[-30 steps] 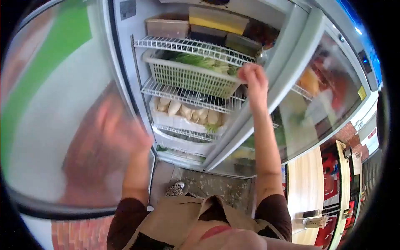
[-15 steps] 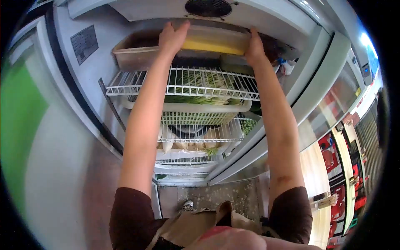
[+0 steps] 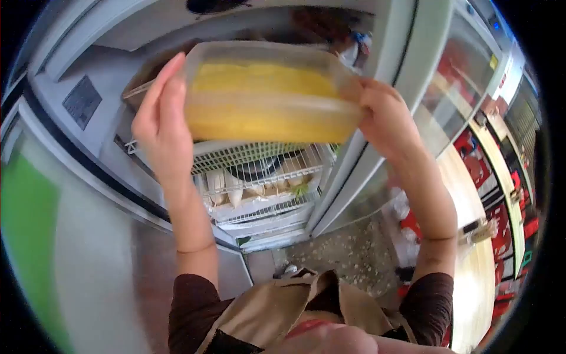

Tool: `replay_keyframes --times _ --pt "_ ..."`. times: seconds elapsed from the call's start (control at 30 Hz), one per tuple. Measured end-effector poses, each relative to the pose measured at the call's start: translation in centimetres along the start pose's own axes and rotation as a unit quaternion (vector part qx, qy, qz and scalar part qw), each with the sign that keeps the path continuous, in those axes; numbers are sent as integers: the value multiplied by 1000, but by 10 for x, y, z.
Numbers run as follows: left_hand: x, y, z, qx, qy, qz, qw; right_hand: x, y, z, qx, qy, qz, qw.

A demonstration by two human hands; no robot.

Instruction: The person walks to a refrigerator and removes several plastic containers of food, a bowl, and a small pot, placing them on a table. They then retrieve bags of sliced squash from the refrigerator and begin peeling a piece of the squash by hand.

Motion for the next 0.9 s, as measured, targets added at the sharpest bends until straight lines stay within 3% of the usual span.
replay_keyframes --times 0.07,0.1,0.17,0.2,0.27,0.37,0.43,0.53,0.67,0.7,0.77,0.83,0.9 --pt "30 5 18 43 -12 -30 999 49 -7 8 -144 71 28 987" --pt "47 7 27 36 -33 -27 998 74 -18 7 -148 80 44 985" --pt "81 17 35 35 -66 -47 996 122 -44 -2 -23 65 68 995" --pt "97 25 39 23 -58 -67 996 145 -56 3 -24 79 91 992" --pt "128 46 44 11 -41 -142 989 188 -80 6 -153 87 122 977" --pt "186 96 41 116 -44 -243 962 261 -126 12 -147 59 186 970" --pt "234 143 53 216 -52 -314 923 320 -159 22 -160 39 282 945" --pt "318 220 57 317 -242 -357 845 402 -219 42 -153 55 391 906" --pt "464 332 91 425 -285 -480 713 537 -312 96 -84 65 546 831" --pt "496 350 100 426 -292 -491 701 570 -328 103 -55 73 580 809" --pt "583 403 125 418 -393 -507 643 629 -378 118 -23 102 605 789" --pt "666 451 152 429 -449 -521 585 687 -430 131 -11 66 655 752" --pt "737 494 181 438 -463 -531 559 744 -479 154 13 64 686 725"
Point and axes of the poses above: each hand's wrist, its own x-axis away from the middle knuckle, its own y-axis out of the palm, z = x × y, the point moved 10 cm from there along -x, towards the middle knuckle
